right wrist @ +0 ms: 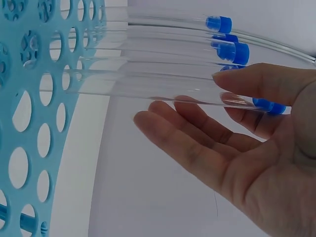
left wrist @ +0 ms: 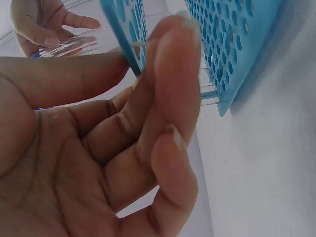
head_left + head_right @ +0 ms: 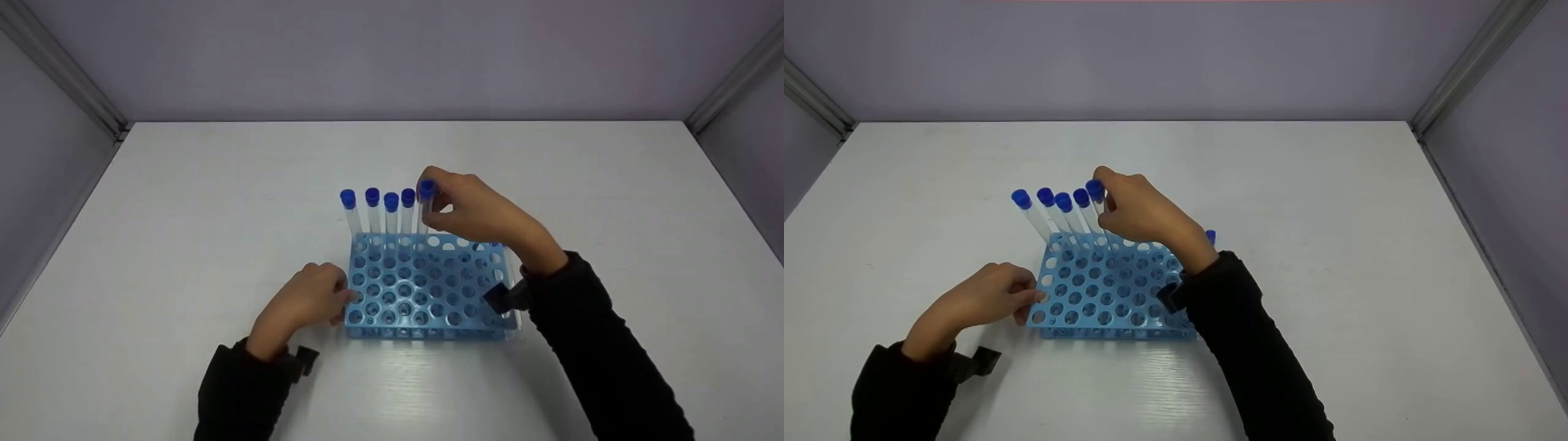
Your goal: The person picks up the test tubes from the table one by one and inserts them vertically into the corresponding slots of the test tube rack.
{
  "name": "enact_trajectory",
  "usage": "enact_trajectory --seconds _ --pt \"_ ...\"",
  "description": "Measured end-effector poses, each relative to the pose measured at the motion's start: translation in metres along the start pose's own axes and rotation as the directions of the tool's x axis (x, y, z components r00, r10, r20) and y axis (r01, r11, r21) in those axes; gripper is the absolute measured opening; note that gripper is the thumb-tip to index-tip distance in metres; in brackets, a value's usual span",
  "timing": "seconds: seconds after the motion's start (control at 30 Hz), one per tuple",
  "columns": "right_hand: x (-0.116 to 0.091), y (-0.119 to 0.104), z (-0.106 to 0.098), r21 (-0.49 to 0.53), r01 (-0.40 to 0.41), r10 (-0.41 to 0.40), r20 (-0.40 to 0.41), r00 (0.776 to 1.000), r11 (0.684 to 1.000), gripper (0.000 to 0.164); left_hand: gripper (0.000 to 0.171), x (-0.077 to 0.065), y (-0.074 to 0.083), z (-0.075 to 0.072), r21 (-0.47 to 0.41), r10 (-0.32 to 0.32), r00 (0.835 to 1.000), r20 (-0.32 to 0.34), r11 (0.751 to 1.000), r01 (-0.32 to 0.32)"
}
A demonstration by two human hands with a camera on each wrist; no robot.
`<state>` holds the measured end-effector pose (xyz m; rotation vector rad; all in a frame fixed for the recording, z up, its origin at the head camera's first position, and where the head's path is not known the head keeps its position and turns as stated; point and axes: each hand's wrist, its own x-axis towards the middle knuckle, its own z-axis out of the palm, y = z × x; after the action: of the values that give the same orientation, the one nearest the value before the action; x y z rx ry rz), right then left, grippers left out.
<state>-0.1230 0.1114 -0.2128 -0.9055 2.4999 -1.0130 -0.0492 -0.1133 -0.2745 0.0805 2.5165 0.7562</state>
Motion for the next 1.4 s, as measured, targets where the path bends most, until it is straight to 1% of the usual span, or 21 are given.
enact_trajectory --seconds 0.2,0.5,0.87,1.1,1.2,1.4 --pt "0.0000 0.0046 0.0035 -0.011 -0.024 0.024 0.031 0.999 1.000 0.027 0.016 -0.0010 0.0010 -0.0008 -0.002 0.006 1.000 0.003 1.000 -0.006" --pt "-0.0002 0.0068 0.0057 -0.017 -0.021 0.022 0.054 0.998 1.000 0.027 0.015 -0.0015 0.0019 -0.0012 -0.002 -0.001 1.000 0.009 1.000 0.001" --pt "-0.0017 0.0071 0.0071 -0.032 -0.039 0.041 0.053 0.998 0.999 0.027 0.015 -0.0017 0.0011 -0.0001 -0.008 -0.010 1.000 0.008 1.000 0.010" --pt "-0.0027 0.0070 0.0078 -0.047 -0.048 0.050 0.054 0.997 0.998 0.029 0.015 -0.0026 0.0013 0.0005 -0.006 0.009 1.000 0.001 1.000 -0.009" --pt "-0.0042 0.0068 0.0070 -0.052 -0.069 0.072 0.059 0.996 0.996 0.032 0.015 -0.0024 0.0010 0.0011 -0.015 0.012 1.000 -0.007 1.000 -0.012" --pt "-0.0087 0.0077 0.0046 -0.055 -0.124 0.128 0.072 0.989 0.991 0.044 0.014 -0.0030 0.0010 0.0018 -0.019 0.024 1.000 -0.007 1.000 -0.024"
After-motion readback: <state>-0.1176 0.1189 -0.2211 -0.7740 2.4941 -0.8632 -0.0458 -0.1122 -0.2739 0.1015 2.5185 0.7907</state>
